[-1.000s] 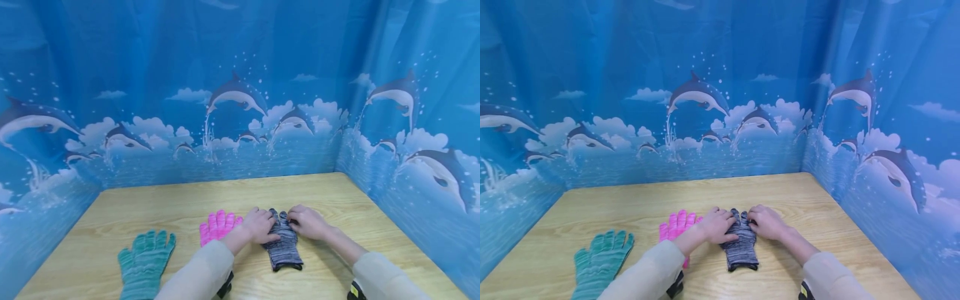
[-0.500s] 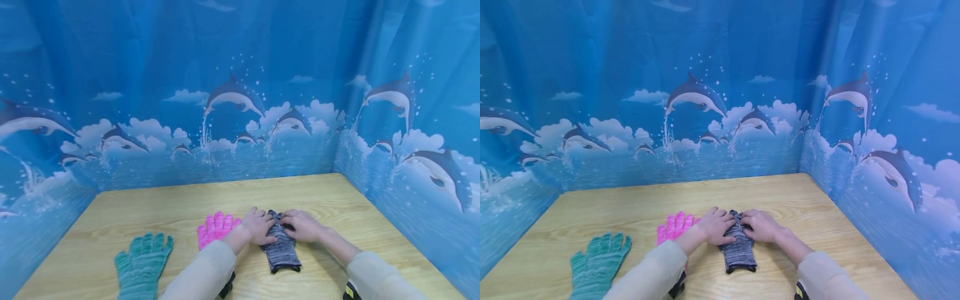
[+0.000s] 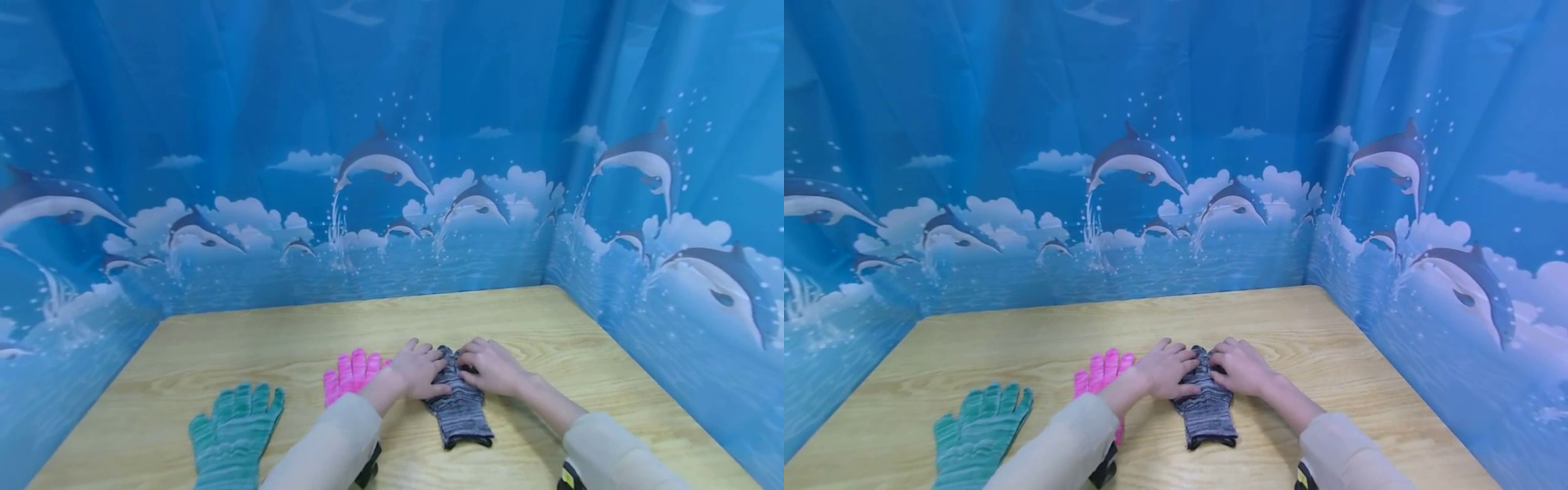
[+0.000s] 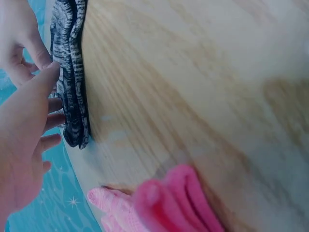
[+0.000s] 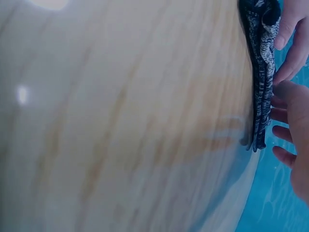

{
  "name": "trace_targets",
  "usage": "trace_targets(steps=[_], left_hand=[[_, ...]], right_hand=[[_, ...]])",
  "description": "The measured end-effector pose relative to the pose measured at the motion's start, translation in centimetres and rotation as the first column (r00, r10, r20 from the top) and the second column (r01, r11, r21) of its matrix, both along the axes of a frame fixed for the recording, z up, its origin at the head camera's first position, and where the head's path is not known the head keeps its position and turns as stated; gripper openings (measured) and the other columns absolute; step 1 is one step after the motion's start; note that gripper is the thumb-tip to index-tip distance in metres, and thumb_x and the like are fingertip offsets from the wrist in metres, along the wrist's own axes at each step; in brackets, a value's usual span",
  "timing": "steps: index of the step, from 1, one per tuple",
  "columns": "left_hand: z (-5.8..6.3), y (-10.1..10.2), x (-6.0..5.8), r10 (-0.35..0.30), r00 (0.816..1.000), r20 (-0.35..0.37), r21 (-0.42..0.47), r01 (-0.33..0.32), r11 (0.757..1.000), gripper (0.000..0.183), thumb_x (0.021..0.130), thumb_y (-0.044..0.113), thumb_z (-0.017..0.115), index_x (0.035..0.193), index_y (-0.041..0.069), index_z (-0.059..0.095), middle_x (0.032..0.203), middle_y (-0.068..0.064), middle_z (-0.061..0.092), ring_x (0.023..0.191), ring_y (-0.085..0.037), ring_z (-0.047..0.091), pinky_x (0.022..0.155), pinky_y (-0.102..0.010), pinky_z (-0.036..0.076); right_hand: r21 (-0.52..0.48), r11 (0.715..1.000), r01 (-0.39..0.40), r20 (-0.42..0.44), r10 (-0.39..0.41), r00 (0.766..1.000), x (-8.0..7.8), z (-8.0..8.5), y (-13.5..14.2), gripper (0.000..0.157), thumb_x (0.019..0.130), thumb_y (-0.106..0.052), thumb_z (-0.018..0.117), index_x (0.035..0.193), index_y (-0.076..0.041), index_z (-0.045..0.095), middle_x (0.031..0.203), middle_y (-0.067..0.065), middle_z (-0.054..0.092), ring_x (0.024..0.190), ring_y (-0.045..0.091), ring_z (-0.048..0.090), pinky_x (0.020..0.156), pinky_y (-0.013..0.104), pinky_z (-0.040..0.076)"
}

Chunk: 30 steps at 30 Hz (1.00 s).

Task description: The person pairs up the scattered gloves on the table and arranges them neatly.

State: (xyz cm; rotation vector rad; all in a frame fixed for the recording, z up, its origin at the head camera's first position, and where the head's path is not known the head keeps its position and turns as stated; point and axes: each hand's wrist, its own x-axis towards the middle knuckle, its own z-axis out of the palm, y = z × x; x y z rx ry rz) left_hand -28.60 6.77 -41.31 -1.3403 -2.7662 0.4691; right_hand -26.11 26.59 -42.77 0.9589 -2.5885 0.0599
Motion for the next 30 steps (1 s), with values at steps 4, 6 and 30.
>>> trace_targets(steps=[4, 6, 30], left_hand=[[0.1, 0.1, 0.2, -0.012, 1.0, -0.02, -0.021, 0.011, 1.0, 0.06, 0.09, 0.063, 0.034, 0.137, 0.027, 0.044, 0.139, 0.009, 0.043, 0.128, -0.014, 0.037, 0.107, -0.04, 0.024], [0.1, 0.1, 0.3, -0.01, 1.0, -0.023, -0.017, 0.009, 1.0, 0.06, 0.09, 0.063, 0.034, 0.137, 0.027, 0.045, 0.139, 0.01, 0.043, 0.127, -0.013, 0.037, 0.107, -0.04, 0.024], [0.8, 3.4, -3.4, -0.015, 0.992, -0.124, 0.064, 0.023, 0.998, 0.01, 0.087, 0.019, 0.061, 0.093, 0.024, 0.067, 0.095, 0.008, 0.066, 0.091, -0.013, 0.057, 0.085, -0.032, 0.04]], right_hand=[[0.027, 1.0, -0.008, -0.052, 0.009, 0.999, 0.0, -0.1, 0.1, 0.012, 0.079, -0.022, 0.069, 0.084, -0.012, 0.07, 0.091, 0.002, 0.064, 0.086, 0.02, 0.055, 0.069, 0.038, 0.046], [0.031, 0.999, -0.004, -0.069, 0.006, 0.998, 0.1, -0.1, 0.1, 0.011, 0.079, -0.022, 0.069, 0.083, -0.012, 0.07, 0.089, 0.001, 0.064, 0.085, 0.019, 0.055, 0.069, 0.039, 0.045], [0.045, 0.999, 0.001, -0.011, -0.001, 1.0, 0.4, -0.3, 0.0, 0.022, 0.079, -0.033, 0.069, 0.09, -0.014, 0.071, 0.095, 0.001, 0.064, 0.087, 0.019, 0.055, 0.068, 0.034, 0.044]])
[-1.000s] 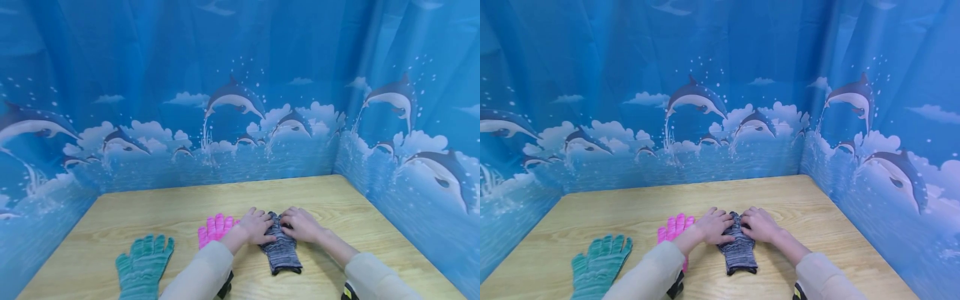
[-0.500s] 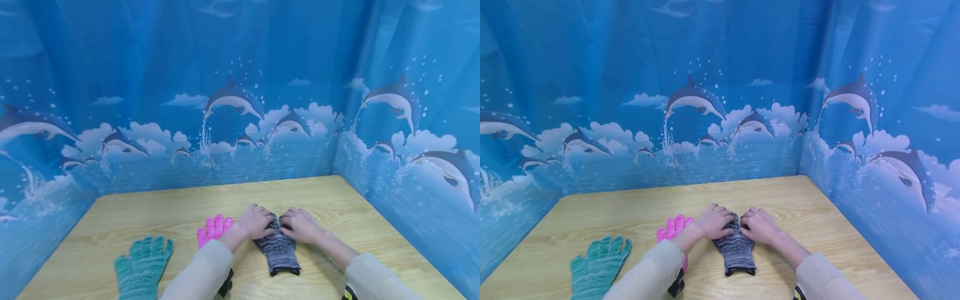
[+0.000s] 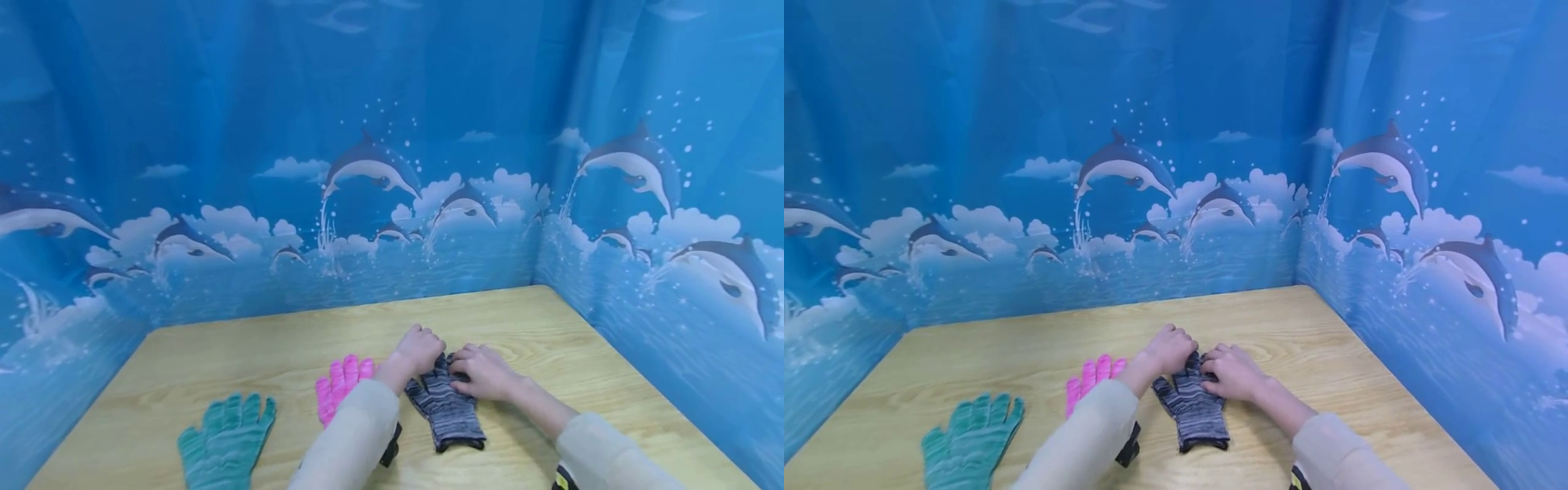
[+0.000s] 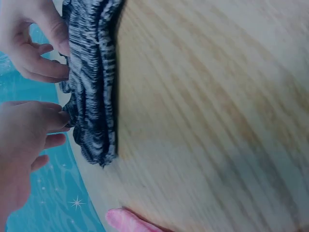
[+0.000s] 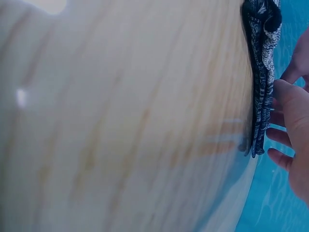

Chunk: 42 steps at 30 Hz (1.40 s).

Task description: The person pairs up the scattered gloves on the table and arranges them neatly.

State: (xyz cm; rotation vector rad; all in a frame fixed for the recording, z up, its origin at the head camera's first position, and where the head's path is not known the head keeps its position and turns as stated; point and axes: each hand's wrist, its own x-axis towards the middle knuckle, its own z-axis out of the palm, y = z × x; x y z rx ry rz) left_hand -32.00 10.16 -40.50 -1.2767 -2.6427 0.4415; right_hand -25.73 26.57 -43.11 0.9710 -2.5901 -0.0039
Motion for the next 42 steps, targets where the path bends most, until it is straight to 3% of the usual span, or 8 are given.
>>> trace_targets(steps=[4, 11, 15, 20, 25, 30, 35, 42], left_hand=[[-0.3, 0.2, -0.3, -0.041, 0.998, -0.037, 0.041, 0.043, 0.998, 0.008, 0.085, 0.015, 0.062, 0.082, 0.022, 0.065, 0.083, 0.007, 0.064, 0.081, -0.013, 0.057, 0.076, -0.029, 0.042], [-0.2, 0.8, -0.3, -0.097, 0.992, -0.084, 0.113, 0.107, 0.988, 0.007, 0.09, 0.014, 0.059, 0.094, 0.018, 0.062, 0.082, 0.004, 0.063, 0.081, -0.015, 0.058, 0.075, -0.029, 0.044], [-0.4, 1.1, -0.3, -0.104, 0.987, -0.122, 0.11, 0.118, 0.987, 0.007, 0.088, 0.014, 0.06, 0.088, 0.019, 0.065, 0.083, 0.004, 0.064, 0.08, -0.015, 0.058, 0.074, -0.028, 0.044], [-1.0, 1.3, -0.4, -0.111, 0.988, -0.107, 0.09, 0.121, 0.989, 0.013, 0.083, 0.013, 0.064, 0.073, 0.021, 0.066, 0.078, 0.004, 0.062, 0.076, -0.014, 0.057, 0.072, -0.027, 0.046], [-1.4, 1.2, -0.7, -0.143, 0.989, -0.043, 0.119, 0.147, 0.982, 0.011, 0.082, 0.01, 0.066, 0.075, 0.019, 0.066, 0.078, 0.003, 0.061, 0.076, -0.014, 0.058, 0.073, -0.028, 0.047], [-1.3, 1.1, -0.9, -0.138, 0.99, -0.023, 0.167, 0.14, 0.976, 0.011, 0.08, 0.006, 0.066, 0.077, 0.017, 0.066, 0.078, 0.003, 0.061, 0.075, -0.015, 0.058, 0.074, -0.028, 0.046], [-1.5, 1.1, -0.8, -0.085, 0.996, -0.02, 0.191, 0.087, 0.978, 0.008, 0.082, 0.008, 0.065, 0.081, 0.016, 0.066, 0.078, 0.002, 0.059, 0.073, -0.014, 0.058, 0.071, -0.028, 0.047], [-1.1, 0.8, -0.4, -0.065, 0.998, -0.017, 0.168, 0.067, 0.984, 0.007, 0.086, 0.011, 0.062, 0.091, 0.015, 0.065, 0.083, 0.0, 0.058, 0.072, -0.015, 0.058, 0.065, -0.028, 0.048]], right_hand=[[0.0, 1.0, -0.011, 0.007, 0.011, 1.0, 0.0, 0.0, 0.0, 0.022, 0.079, -0.032, 0.069, 0.09, -0.013, 0.071, 0.094, 0.002, 0.064, 0.086, 0.018, 0.054, 0.069, 0.033, 0.045], [-0.001, 1.0, -0.031, 0.037, 0.031, 0.999, 0.0, 0.0, 0.2, 0.021, 0.081, -0.029, 0.067, 0.092, -0.011, 0.071, 0.096, 0.003, 0.064, 0.087, 0.02, 0.055, 0.07, 0.033, 0.046], [-0.001, 0.999, -0.053, 0.032, 0.053, 0.998, -0.1, 0.0, 0.2, 0.021, 0.081, -0.028, 0.067, 0.092, -0.011, 0.07, 0.096, 0.003, 0.065, 0.088, 0.02, 0.056, 0.073, 0.034, 0.047], [0.011, 0.995, -0.094, 0.011, 0.094, 0.995, -0.2, -0.2, 0.3, 0.022, 0.082, -0.027, 0.067, 0.095, -0.01, 0.07, 0.098, 0.003, 0.065, 0.089, 0.019, 0.057, 0.078, 0.036, 0.047], [0.01, 0.996, -0.085, 0.026, 0.085, 0.996, 0.0, -0.2, 0.6, 0.024, 0.082, -0.027, 0.066, 0.098, -0.009, 0.07, 0.102, 0.004, 0.065, 0.092, 0.021, 0.057, 0.08, 0.037, 0.047], [0.027, 0.997, -0.075, 0.047, 0.074, 0.996, 0.1, 0.0, 0.5, 0.026, 0.083, -0.028, 0.065, 0.101, -0.009, 0.07, 0.105, 0.005, 0.065, 0.096, 0.022, 0.057, 0.083, 0.038, 0.046], [0.033, 0.997, -0.074, 0.062, 0.072, 0.996, 0.2, 0.2, 0.3, 0.025, 0.083, -0.026, 0.064, 0.101, -0.009, 0.069, 0.105, 0.006, 0.064, 0.097, 0.023, 0.057, 0.088, 0.041, 0.044], [0.033, 0.997, -0.072, 0.065, 0.07, 0.995, 0.4, 0.4, 0.5, 0.025, 0.083, -0.025, 0.065, 0.101, -0.007, 0.069, 0.105, 0.007, 0.064, 0.096, 0.023, 0.058, 0.089, 0.043, 0.044]])
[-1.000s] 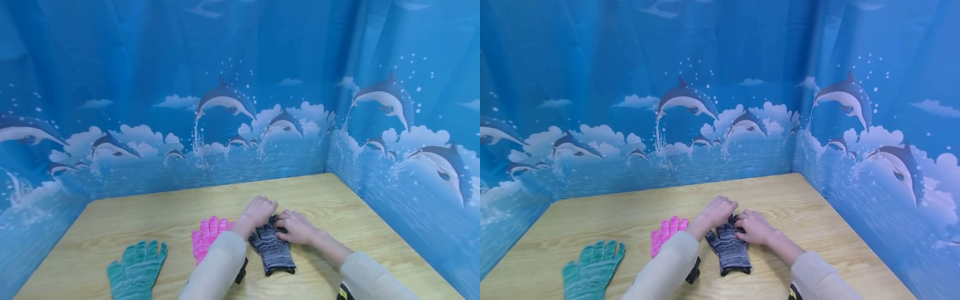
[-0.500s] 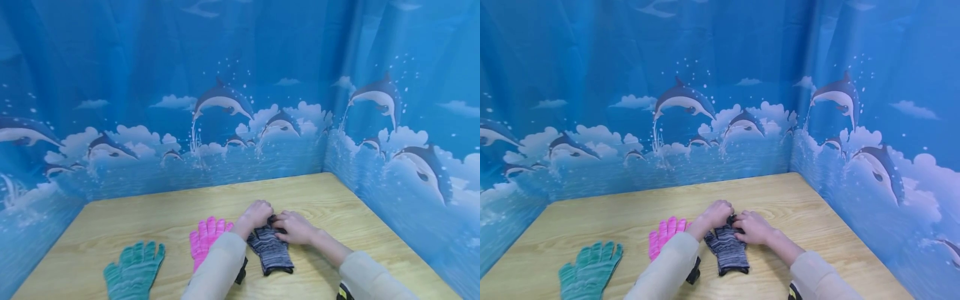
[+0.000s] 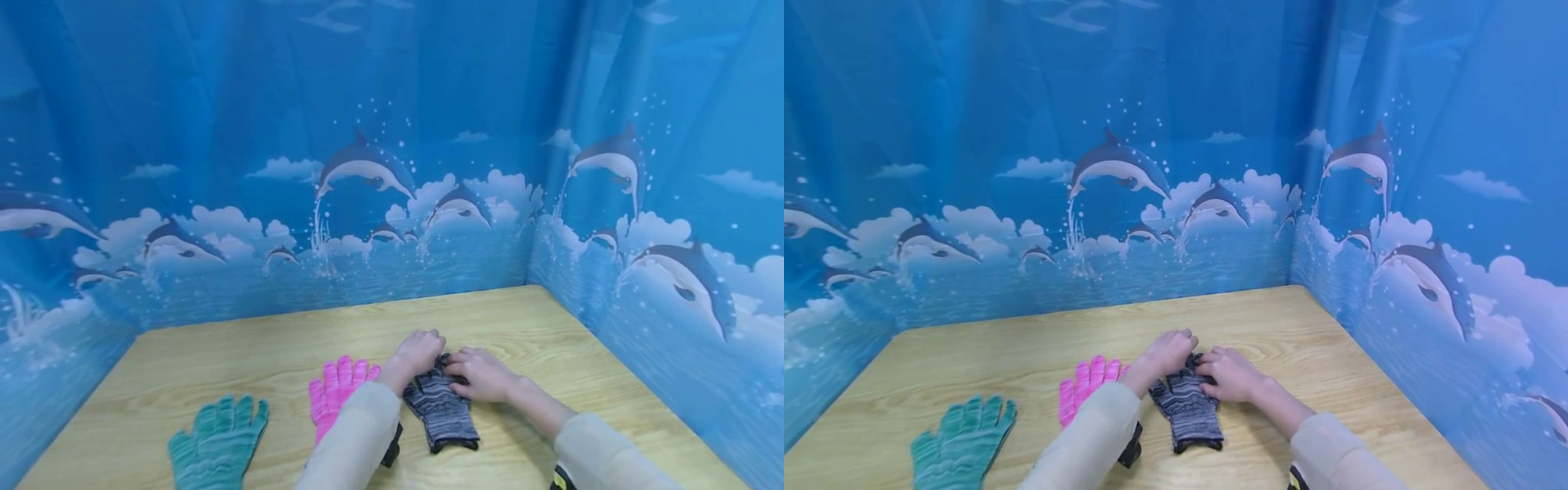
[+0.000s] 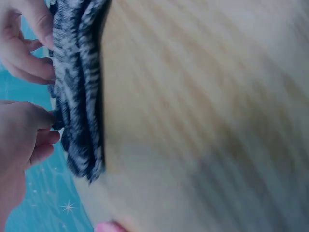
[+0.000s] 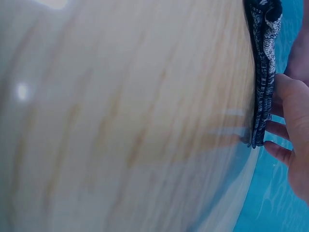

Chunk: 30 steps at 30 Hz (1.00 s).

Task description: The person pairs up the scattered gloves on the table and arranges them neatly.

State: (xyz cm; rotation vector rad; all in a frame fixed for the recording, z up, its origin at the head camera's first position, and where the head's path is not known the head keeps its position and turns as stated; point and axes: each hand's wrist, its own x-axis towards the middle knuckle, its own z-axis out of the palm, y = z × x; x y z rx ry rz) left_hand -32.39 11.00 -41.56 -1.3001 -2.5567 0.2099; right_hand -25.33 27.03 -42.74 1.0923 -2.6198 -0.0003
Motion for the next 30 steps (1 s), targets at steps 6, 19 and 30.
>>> trace_targets(steps=[6, 19, 30], left_hand=[[0.9, -0.4, 0.5, -0.064, 0.99, -0.122, -0.186, 0.041, 0.982, 0.006, 0.087, 0.02, 0.062, 0.089, 0.022, 0.067, 0.087, 0.005, 0.061, 0.079, -0.012, 0.059, 0.07, -0.028, 0.047], [0.6, -1.1, 1.3, -0.068, 0.991, -0.117, -0.269, 0.034, 0.963, 0.01, 0.089, 0.028, 0.06, 0.09, 0.024, 0.07, 0.089, 0.012, 0.064, 0.084, -0.009, 0.055, 0.079, -0.027, 0.041], [1.7, -3.2, 1.4, -0.064, 0.998, 0.017, -0.172, 0.066, 0.983, 0.023, 0.092, 0.031, 0.056, 0.112, 0.028, 0.067, 0.11, 0.013, 0.063, 0.101, -0.01, 0.054, 0.092, -0.032, 0.038]], right_hand=[[-0.012, 1.0, 0.004, 0.011, -0.004, 1.0, 0.1, -0.1, 0.3, 0.025, 0.083, -0.024, 0.065, 0.1, -0.007, 0.069, 0.103, 0.006, 0.064, 0.095, 0.023, 0.057, 0.088, 0.042, 0.045], [-0.002, 0.999, -0.032, 0.02, 0.032, 0.999, 0.2, 0.0, 0.4, 0.028, 0.082, -0.025, 0.065, 0.104, -0.007, 0.068, 0.107, 0.009, 0.063, 0.097, 0.024, 0.057, 0.086, 0.041, 0.046], [0.03, 1.0, 0.003, 0.003, -0.003, 1.0, 0.2, 0.1, 0.5, 0.03, 0.083, -0.027, 0.064, 0.106, -0.008, 0.067, 0.109, 0.009, 0.062, 0.099, 0.024, 0.056, 0.083, 0.041, 0.046]])
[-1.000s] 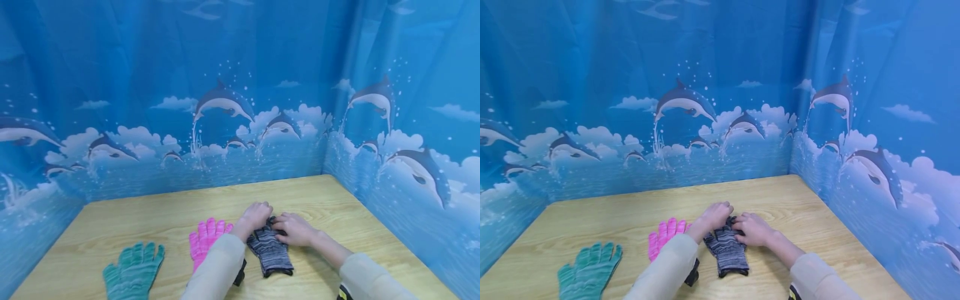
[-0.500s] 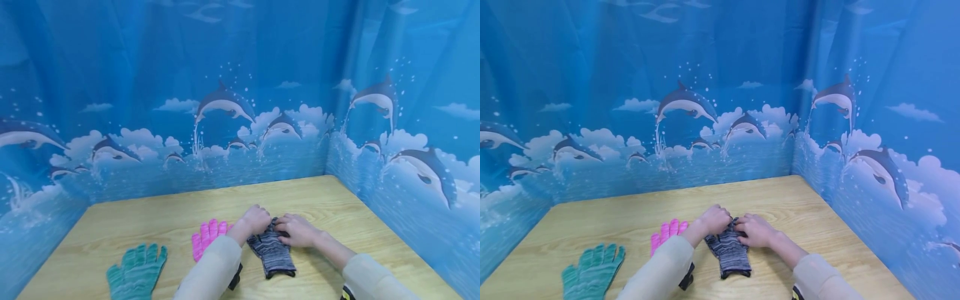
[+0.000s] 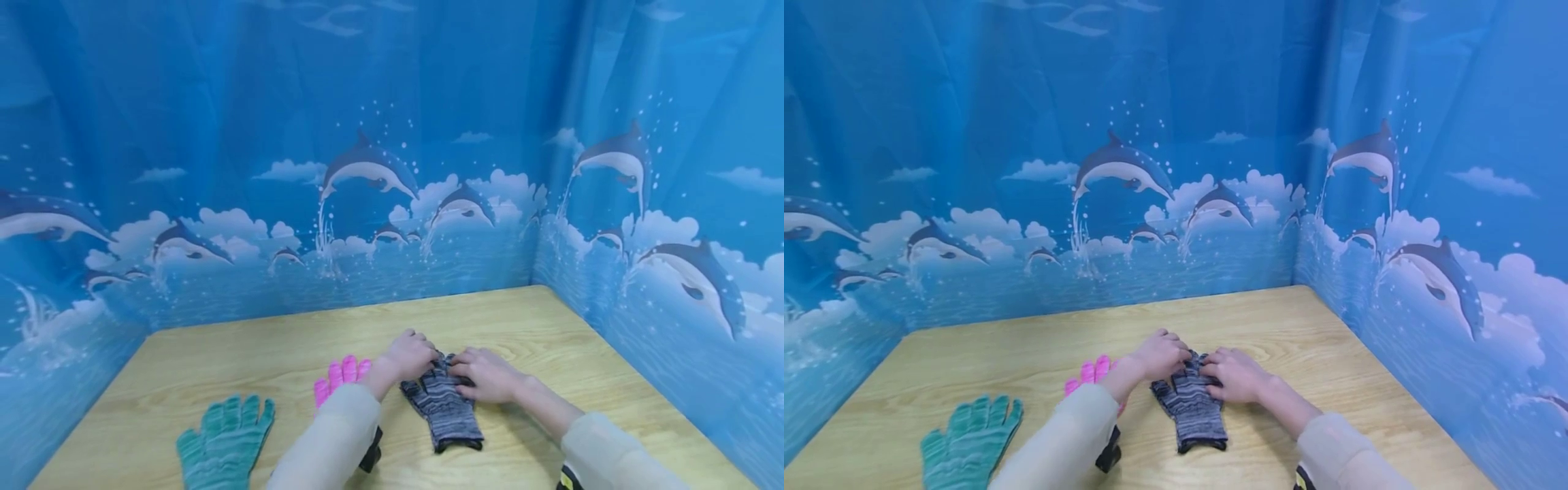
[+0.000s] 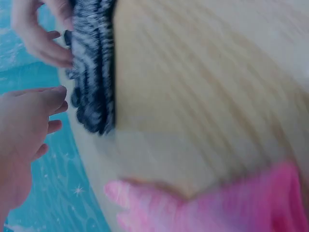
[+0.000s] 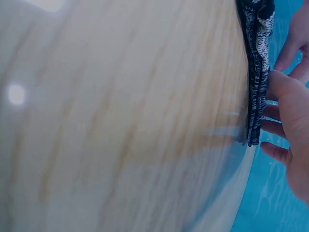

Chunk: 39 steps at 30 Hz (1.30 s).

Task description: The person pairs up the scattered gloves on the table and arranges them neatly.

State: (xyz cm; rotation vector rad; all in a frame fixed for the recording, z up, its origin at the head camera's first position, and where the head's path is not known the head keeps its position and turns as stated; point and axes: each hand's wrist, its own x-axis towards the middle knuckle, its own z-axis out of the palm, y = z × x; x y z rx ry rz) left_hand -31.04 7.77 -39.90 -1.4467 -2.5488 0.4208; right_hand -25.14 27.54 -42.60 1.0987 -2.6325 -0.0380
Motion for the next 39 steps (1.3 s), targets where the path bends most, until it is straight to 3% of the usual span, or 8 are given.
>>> trace_targets(steps=[4, 8, 12, 17, 26, 31, 35, 39], left_hand=[[1.0, -1.6, 0.2, -0.043, 0.999, 0.017, 0.027, 0.042, 0.999, 0.018, 0.09, 0.027, 0.059, 0.104, 0.027, 0.07, 0.1, 0.013, 0.066, 0.091, -0.01, 0.058, 0.079, -0.028, 0.04], [1.4, -2.5, 0.3, -0.081, 0.996, 0.037, 0.018, 0.081, 0.997, 0.014, 0.087, 0.024, 0.063, 0.097, 0.027, 0.072, 0.091, 0.013, 0.067, 0.082, -0.01, 0.059, 0.07, -0.027, 0.04], [1.0, -2.6, 0.5, -0.111, 0.993, 0.037, -0.017, 0.112, 0.994, 0.015, 0.084, 0.024, 0.065, 0.098, 0.028, 0.071, 0.094, 0.013, 0.066, 0.085, -0.009, 0.058, 0.073, -0.027, 0.041], [0.0, -2.1, 0.9, -0.162, 0.987, 0.017, -0.049, 0.163, 0.985, 0.019, 0.082, 0.024, 0.065, 0.099, 0.029, 0.07, 0.097, 0.014, 0.064, 0.088, -0.008, 0.055, 0.074, -0.024, 0.039], [-0.6, -1.9, 1.3, -0.138, 0.99, -0.008, -0.046, 0.137, 0.989, 0.018, 0.081, 0.022, 0.067, 0.098, 0.029, 0.07, 0.093, 0.016, 0.063, 0.085, -0.006, 0.054, 0.074, -0.022, 0.037], [-0.1, -2.6, 1.6, -0.136, 0.99, -0.04, -0.035, 0.135, 0.99, 0.016, 0.082, 0.031, 0.066, 0.098, 0.027, 0.069, 0.097, 0.014, 0.064, 0.086, -0.007, 0.054, 0.073, -0.023, 0.037], [0.7, -3.0, 2.6, -0.153, 0.988, 0.003, -0.047, 0.153, 0.987, 0.017, 0.084, 0.036, 0.065, 0.096, 0.025, 0.069, 0.095, 0.012, 0.063, 0.084, -0.006, 0.055, 0.073, -0.023, 0.039], [1.5, -3.0, 3.7, -0.172, 0.983, 0.058, -0.079, 0.176, 0.981, 0.015, 0.084, 0.04, 0.065, 0.081, 0.025, 0.067, 0.076, 0.014, 0.059, 0.066, -0.001, 0.052, 0.065, -0.02, 0.039]], right_hand=[[-0.011, 0.999, 0.036, 0.007, -0.035, 0.999, 0.3, 0.0, -0.2, 0.027, 0.084, -0.027, 0.063, 0.104, -0.009, 0.068, 0.108, 0.007, 0.063, 0.101, 0.023, 0.056, 0.085, 0.041, 0.045], [-0.029, 0.999, -0.019, -0.031, 0.019, 0.999, 0.4, 0.3, -0.7, 0.024, 0.082, -0.025, 0.066, 0.101, -0.011, 0.069, 0.105, 0.004, 0.064, 0.1, 0.021, 0.056, 0.086, 0.04, 0.045], [-0.028, 0.996, -0.089, -0.034, 0.088, 0.996, 0.5, 0.7, -1.6, 0.025, 0.081, -0.027, 0.067, 0.101, -0.011, 0.07, 0.106, 0.002, 0.065, 0.101, 0.021, 0.056, 0.085, 0.038, 0.045], [-0.009, 0.998, -0.066, 0.074, 0.067, 0.995, 0.7, 0.7, -2.5, 0.028, 0.085, -0.032, 0.064, 0.106, -0.013, 0.069, 0.114, 0.001, 0.063, 0.105, 0.021, 0.053, 0.088, 0.041, 0.043], [-0.021, 0.997, -0.075, 0.116, 0.077, 0.99, 0.6, 0.5, -2.6, 0.029, 0.087, -0.03, 0.063, 0.109, -0.013, 0.068, 0.116, 0.003, 0.062, 0.105, 0.021, 0.054, 0.092, 0.043, 0.042], [-0.045, 0.996, -0.08, 0.15, 0.086, 0.985, 0.7, 0.7, -2.5, 0.03, 0.088, -0.03, 0.062, 0.111, -0.011, 0.067, 0.117, 0.005, 0.061, 0.107, 0.023, 0.054, 0.096, 0.046, 0.039], [-0.076, 0.995, -0.064, 0.167, 0.076, 0.983, 1.1, 1.1, -2.1, 0.032, 0.086, -0.031, 0.064, 0.11, -0.01, 0.067, 0.115, 0.007, 0.061, 0.107, 0.023, 0.055, 0.094, 0.042, 0.041], [-0.069, 0.996, -0.054, 0.156, 0.064, 0.986, 1.6, 1.6, -1.6, 0.033, 0.082, -0.034, 0.068, 0.104, -0.009, 0.069, 0.106, 0.004, 0.062, 0.1, 0.019, 0.057, 0.09, 0.039, 0.044]])
